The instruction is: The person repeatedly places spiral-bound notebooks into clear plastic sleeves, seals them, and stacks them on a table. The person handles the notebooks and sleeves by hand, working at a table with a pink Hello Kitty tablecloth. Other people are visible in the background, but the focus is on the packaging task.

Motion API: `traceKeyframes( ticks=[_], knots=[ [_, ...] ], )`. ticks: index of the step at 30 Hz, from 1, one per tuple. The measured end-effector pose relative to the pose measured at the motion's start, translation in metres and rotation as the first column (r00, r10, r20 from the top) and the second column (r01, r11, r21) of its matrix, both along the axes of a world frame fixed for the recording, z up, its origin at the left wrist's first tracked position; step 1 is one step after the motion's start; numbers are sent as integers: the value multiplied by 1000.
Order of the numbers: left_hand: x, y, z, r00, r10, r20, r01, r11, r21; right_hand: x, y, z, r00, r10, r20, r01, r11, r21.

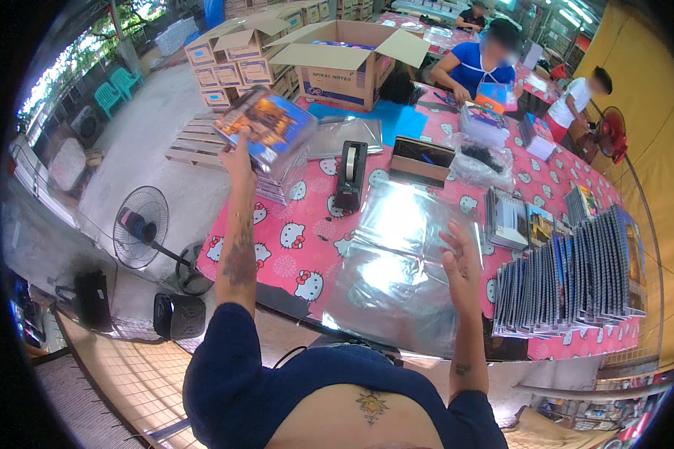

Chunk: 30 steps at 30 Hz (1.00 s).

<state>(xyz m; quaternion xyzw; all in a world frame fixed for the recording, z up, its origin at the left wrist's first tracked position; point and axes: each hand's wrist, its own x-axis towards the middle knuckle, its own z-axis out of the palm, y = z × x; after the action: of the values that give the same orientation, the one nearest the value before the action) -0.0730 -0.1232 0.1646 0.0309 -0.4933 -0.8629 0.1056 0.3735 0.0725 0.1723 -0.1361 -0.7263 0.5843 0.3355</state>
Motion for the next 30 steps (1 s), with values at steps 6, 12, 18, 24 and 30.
traceKeyframes(
  ticks=[6,12,18,24,30],
  knots=[
    [-79,7,-46,995,95,21,-95,995,3,39,1,10,996,-19,85,0,976,217],
    [-96,-11,-50,918,395,43,-124,389,-913,144,-17,79,983,-173,64,114,846,521],
    [89,117,41,619,42,-784,-623,633,-459,294,23,81,329,-811,-483,937,217,274],
    [422,243,141,-297,-635,-713,104,721,-685,345,128,55,593,-776,-215,802,593,70],
    [492,303,167,-539,-626,-564,36,652,-758,345,138,63,533,-782,-324,829,560,12]
  ],
)
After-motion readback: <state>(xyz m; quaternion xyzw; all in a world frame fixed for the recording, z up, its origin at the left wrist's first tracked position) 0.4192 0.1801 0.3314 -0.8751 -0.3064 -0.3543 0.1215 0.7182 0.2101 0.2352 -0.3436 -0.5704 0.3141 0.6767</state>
